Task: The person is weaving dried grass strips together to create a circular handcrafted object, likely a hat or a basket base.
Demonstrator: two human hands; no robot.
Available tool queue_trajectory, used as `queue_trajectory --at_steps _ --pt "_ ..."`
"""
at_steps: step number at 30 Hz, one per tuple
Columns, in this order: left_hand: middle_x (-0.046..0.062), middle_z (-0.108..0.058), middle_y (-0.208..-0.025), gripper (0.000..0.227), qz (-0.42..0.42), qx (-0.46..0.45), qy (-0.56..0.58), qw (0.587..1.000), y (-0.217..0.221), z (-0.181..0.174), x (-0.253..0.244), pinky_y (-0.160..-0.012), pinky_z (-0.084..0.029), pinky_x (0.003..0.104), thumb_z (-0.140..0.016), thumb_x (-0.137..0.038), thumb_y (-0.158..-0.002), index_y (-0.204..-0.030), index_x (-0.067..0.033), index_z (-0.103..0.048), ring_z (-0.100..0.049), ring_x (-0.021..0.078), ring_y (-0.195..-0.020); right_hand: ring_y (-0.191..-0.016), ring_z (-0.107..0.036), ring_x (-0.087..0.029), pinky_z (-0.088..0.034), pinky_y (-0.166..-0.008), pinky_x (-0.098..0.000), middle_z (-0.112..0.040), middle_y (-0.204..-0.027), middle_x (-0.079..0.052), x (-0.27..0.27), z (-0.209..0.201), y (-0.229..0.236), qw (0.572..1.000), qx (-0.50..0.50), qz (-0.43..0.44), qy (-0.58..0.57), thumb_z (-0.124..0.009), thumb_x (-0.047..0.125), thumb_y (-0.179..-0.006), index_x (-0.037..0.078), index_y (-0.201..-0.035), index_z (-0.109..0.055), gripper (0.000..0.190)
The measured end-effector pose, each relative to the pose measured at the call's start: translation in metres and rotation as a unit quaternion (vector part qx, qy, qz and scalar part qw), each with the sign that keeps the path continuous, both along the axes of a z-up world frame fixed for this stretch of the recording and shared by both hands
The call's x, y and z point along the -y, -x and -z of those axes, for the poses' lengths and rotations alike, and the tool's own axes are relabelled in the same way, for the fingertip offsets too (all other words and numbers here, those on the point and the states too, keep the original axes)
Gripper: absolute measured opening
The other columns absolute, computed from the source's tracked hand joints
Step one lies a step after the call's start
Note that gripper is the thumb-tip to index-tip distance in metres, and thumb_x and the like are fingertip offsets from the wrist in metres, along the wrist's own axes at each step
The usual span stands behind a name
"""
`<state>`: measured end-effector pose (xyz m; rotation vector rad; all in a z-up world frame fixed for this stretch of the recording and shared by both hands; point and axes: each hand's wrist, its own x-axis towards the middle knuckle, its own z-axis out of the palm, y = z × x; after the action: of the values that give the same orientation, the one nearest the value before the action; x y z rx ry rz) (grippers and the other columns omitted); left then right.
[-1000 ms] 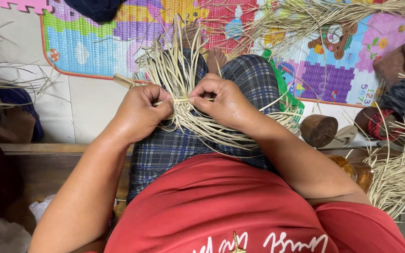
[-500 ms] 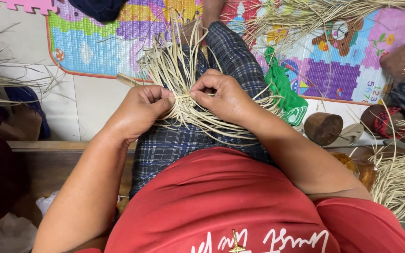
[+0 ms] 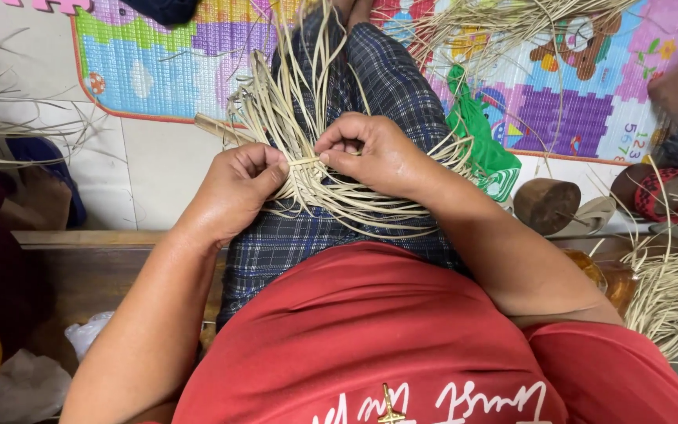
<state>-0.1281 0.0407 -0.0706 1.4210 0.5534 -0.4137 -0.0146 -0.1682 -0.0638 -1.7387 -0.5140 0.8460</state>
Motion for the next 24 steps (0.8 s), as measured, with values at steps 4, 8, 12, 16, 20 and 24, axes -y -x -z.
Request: queue_trajectory --at_steps 4,8,12,16,20,24 --pt "0.002 -0.063 -0.069 0.013 0.002 -0.008 0.007 1.0 0.001 -0.008 0.0 -0.063 -0.047 0.02 -0.07 -0.007 -0.095 -0.102 0.0015 -0.076 -0.053 0.0081 -0.064 -0.071 -0.053 -0.008 -0.047 -0.066 -0.0228 -0.063 -0.078 -0.003 0.002 0.0 -0.003 0.999 -0.022 -0.008 0.025 -0.074 0.001 -0.086 0.002 -0.095 -0.076 0.009" --pt "0.001 -0.063 -0.069 0.012 0.005 -0.009 0.003 1.0 -0.001 -0.021 0.001 -0.063 -0.047 0.019 -0.07 -0.007 -0.095 -0.101 0.0005 -0.077 -0.053 0.008 -0.065 -0.07 -0.051 -0.006 -0.046 -0.065 -0.0204 -0.062 -0.076 0.0 0.001 -0.002 -0.002 0.998 -0.05 -0.009 0.034 -0.074 0.002 -0.085 0.004 -0.094 -0.075 0.009" --pt "-0.001 -0.061 -0.067 0.011 -0.024 0.007 -0.004 1.0 -0.003 -0.01 0.013 -0.06 -0.045 0.017 -0.07 -0.006 -0.093 -0.1 0.0 -0.076 -0.053 0.0054 -0.063 -0.07 -0.055 -0.012 -0.047 -0.066 -0.026 -0.063 -0.077 -0.004 0.006 0.013 -0.009 0.999 0.022 -0.017 0.045 -0.076 0.004 -0.084 0.005 -0.091 -0.075 0.007" --pt "0.003 -0.067 -0.076 0.01 -0.021 -0.022 -0.009 1.0 -0.007 -0.001 0.022 -0.053 -0.043 0.017 -0.065 -0.003 -0.098 -0.097 0.0017 -0.074 -0.053 0.0057 -0.058 -0.105 -0.053 -0.024 -0.034 -0.099 -0.0398 -0.06 -0.109 -0.007 0.008 -0.009 -0.001 0.95 0.3 -0.029 0.078 -0.066 0.008 -0.093 0.008 -0.101 -0.069 0.009" --pt "-0.002 -0.055 -0.054 0.013 -0.03 -0.026 -0.028 0.999 -0.016 -0.003 0.022 -0.048 -0.035 0.015 -0.069 -0.007 -0.088 -0.095 -0.001 -0.078 -0.045 0.0034 -0.049 -0.098 -0.061 -0.023 -0.044 -0.084 -0.0371 -0.062 -0.096 -0.001 0.01 -0.018 0.016 0.943 0.325 -0.04 0.056 -0.07 0.014 -0.097 0.015 -0.099 -0.072 0.003" --pt "-0.003 -0.052 -0.054 0.015 -0.008 -0.042 -0.028 0.999 -0.022 -0.015 0.015 -0.047 -0.033 0.015 -0.067 -0.007 -0.088 -0.095 0.0011 -0.076 -0.042 0.0028 -0.048 -0.096 -0.058 -0.028 -0.04 -0.08 -0.0403 -0.055 -0.098 -0.006 0.01 -0.015 0.034 0.896 0.415 -0.129 0.095 -0.07 0.027 -0.099 0.011 -0.111 -0.067 0.021"
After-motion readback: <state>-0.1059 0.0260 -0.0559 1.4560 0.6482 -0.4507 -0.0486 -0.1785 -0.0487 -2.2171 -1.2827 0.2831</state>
